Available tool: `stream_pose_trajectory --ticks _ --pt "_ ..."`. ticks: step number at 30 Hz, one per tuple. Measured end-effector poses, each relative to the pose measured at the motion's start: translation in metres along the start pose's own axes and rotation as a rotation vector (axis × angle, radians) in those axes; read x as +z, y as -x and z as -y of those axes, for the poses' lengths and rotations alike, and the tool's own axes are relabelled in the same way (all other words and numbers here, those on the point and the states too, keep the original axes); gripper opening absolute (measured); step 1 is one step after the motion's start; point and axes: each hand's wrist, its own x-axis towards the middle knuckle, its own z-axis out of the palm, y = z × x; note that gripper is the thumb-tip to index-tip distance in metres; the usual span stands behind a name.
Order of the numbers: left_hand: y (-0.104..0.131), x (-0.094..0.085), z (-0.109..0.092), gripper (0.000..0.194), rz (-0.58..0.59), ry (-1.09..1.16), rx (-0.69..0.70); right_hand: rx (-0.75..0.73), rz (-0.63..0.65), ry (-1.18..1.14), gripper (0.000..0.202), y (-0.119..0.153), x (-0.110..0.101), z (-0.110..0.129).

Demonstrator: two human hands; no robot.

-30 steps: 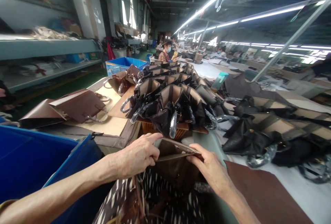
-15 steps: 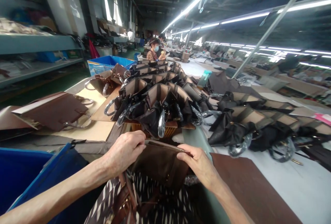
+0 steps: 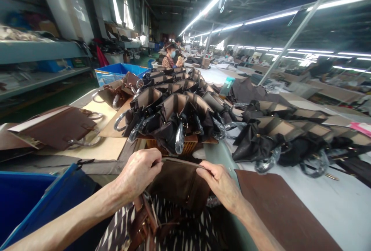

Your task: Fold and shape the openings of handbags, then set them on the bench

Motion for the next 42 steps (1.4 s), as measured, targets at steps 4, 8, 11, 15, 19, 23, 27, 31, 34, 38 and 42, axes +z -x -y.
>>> stream_pose_trajectory --ticks 4,8,11,15,19,23,27,31,34,38,42 --pt "0.001 0.002 -0.001 0.015 -0.010 -0.023 -0.011 -0.029 0.006 0.021 0.034 -0.001 0.000 -0.001" --pt "0.004 0.006 0.001 0.015 -0.034 -0.003 0.025 -0.037 0.008 0.026 0.032 -0.003 -0.004 0.004" --pt "0.006 0.007 0.002 0.015 -0.044 -0.007 0.028 -0.046 0.025 -0.034 0.026 -0.004 -0.009 0.011" --pt "0.006 0.008 0.000 0.015 -0.051 -0.014 0.025 -0.001 0.136 -0.141 0.024 -0.010 -0.013 0.016" --pt "0.008 0.005 -0.002 0.015 -0.042 -0.005 0.030 0.050 0.222 -0.247 0.026 -0.019 -0.011 0.011" --pt "0.008 0.002 -0.003 0.015 -0.019 -0.012 0.027 0.062 0.217 -0.292 0.027 -0.025 -0.008 0.005" --pt "0.007 0.002 -0.002 0.016 -0.025 0.000 0.011 0.053 0.250 -0.319 0.030 -0.026 -0.007 0.003" --pt "0.007 0.001 -0.002 0.016 -0.021 0.033 0.002 0.059 0.264 -0.348 0.031 -0.027 -0.006 0.001" --pt "0.009 -0.001 -0.003 0.016 -0.003 0.071 0.013 0.057 0.272 -0.359 0.033 -0.029 -0.004 -0.002" --pt "0.011 -0.003 -0.004 0.016 0.003 0.080 0.026 0.054 0.271 -0.347 0.043 -0.028 -0.003 -0.005" --pt "0.011 -0.001 -0.004 0.017 -0.006 0.055 0.014 0.094 0.293 -0.354 0.049 -0.027 -0.006 -0.001"
